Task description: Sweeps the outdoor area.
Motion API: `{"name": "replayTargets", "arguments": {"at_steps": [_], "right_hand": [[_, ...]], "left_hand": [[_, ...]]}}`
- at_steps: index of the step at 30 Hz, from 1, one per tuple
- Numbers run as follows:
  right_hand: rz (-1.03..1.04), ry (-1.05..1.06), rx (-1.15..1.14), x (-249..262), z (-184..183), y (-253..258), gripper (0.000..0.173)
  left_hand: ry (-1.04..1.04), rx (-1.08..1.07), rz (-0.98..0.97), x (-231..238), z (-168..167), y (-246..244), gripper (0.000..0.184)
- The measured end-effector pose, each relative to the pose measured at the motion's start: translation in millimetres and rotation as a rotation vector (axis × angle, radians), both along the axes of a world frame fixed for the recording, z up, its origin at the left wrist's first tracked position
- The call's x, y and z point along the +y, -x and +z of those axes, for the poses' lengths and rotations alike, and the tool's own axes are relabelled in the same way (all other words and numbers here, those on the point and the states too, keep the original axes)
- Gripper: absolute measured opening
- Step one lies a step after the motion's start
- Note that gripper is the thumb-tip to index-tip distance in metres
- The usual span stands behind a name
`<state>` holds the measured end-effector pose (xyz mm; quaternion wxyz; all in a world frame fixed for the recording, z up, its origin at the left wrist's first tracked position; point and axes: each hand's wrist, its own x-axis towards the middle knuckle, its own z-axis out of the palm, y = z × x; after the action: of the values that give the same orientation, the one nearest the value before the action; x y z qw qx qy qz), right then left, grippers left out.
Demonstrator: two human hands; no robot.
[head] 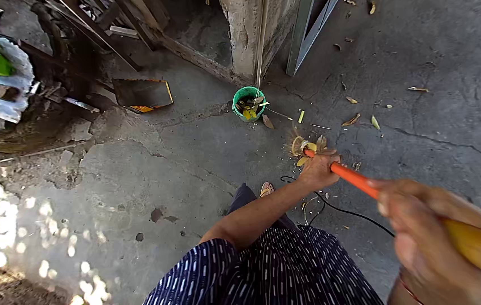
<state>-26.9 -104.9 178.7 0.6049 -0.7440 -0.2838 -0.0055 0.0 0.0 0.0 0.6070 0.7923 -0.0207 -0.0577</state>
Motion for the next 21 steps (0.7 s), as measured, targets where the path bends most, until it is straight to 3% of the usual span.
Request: {"name": "replayTargets", "arguments": {"at_steps": [3, 5, 9, 11, 13, 15, 21], "right_hand": [[0.117, -0.108, 0.080, 3.2, 20.4, -15.7, 0.022], [0.153, -0.184, 0.161, 22.2, 10.0, -32.0, 0.020], [0.177, -0.273, 0.405, 93.1, -74.0, -68.0, 0.019], [0.168, -0.295, 0.532, 124.0, -126.9, -77.5, 0.019], [0.111, -0.284, 0.558, 142.4, -157.6, -91.6, 0.020], [0.010, -0.215, 0.505, 142.2, -152.8, -112.3, 0.021], [-0.260, -0.018, 0.186, 117.5, -80.7, -145.2, 0.025]], "left_hand": [[-0.088, 0.036, -0.003, 37.1, 27.2, 18.0, 0.023], [-0.148, 0.115, 0.046, 70.6, 26.5, 27.4, 0.020], [-0.318, 0.379, 0.143, 153.7, -31.5, 29.8, 0.020], [-0.383, 0.557, 0.108, 190.5, -71.8, 21.7, 0.024], [-0.414, 0.643, 0.051, 210.1, -98.2, -1.2, 0.026], [-0.392, 0.612, -0.016, 203.9, -101.6, -36.3, 0.026], [-0.124, 0.255, -0.181, 124.1, -80.5, -150.7, 0.022]]}}
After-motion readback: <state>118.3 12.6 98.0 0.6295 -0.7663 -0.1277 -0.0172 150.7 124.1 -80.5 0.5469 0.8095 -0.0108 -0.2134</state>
